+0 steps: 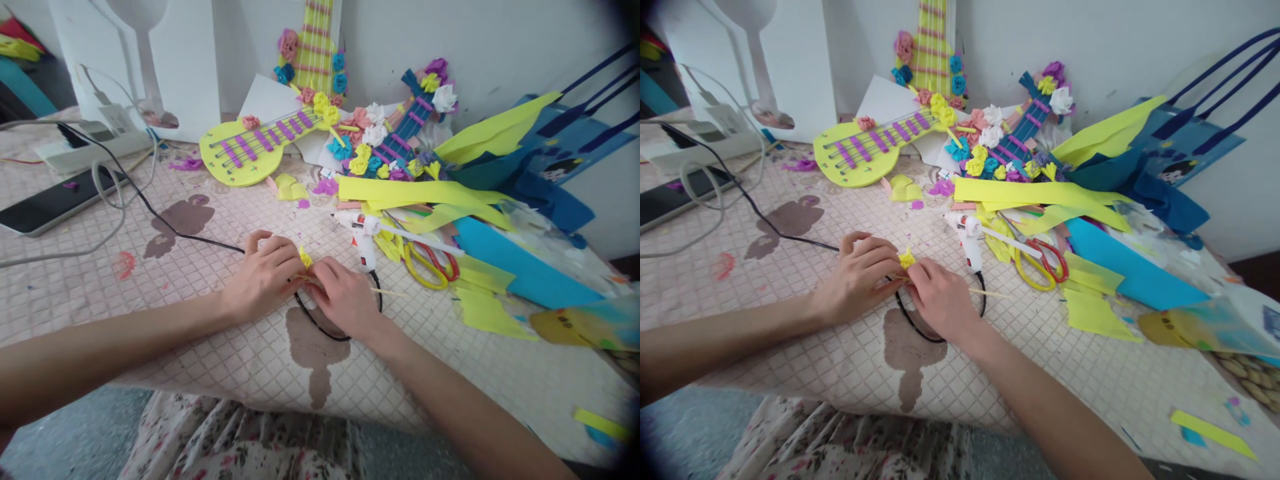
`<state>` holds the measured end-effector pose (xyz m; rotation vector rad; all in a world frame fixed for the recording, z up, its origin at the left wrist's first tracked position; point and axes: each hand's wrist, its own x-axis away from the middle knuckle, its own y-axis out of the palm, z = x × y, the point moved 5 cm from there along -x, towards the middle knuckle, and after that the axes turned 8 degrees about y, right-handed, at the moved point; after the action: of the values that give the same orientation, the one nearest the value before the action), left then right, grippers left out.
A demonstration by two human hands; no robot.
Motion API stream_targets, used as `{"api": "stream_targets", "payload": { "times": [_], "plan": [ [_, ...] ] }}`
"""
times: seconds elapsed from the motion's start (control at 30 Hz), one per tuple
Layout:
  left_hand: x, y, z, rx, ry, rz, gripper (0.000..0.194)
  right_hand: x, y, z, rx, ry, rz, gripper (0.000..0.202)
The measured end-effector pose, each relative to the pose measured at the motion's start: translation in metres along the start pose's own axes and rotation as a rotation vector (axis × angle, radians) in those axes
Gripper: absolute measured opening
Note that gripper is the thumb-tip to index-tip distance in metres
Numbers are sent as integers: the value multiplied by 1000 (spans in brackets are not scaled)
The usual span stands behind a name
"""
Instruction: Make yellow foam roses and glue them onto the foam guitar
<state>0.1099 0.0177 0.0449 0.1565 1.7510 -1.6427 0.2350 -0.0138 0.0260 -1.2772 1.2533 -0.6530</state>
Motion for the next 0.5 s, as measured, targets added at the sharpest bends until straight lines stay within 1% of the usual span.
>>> {"api": "stream_targets", "payload": {
  "times": [0.1, 0.3, 0.5],
  "plan": [
    [1, 1, -1, 3, 0, -16, 10, -2, 0, -2, 5, -19, 28, 16],
    [3, 2, -2, 10, 9, -52, 12, -2, 0, -1, 2, -29, 25, 22],
    [2, 0, -2, 35, 7, -48, 8, -2, 2, 2, -27, 0, 0, 18]
  ]
}}
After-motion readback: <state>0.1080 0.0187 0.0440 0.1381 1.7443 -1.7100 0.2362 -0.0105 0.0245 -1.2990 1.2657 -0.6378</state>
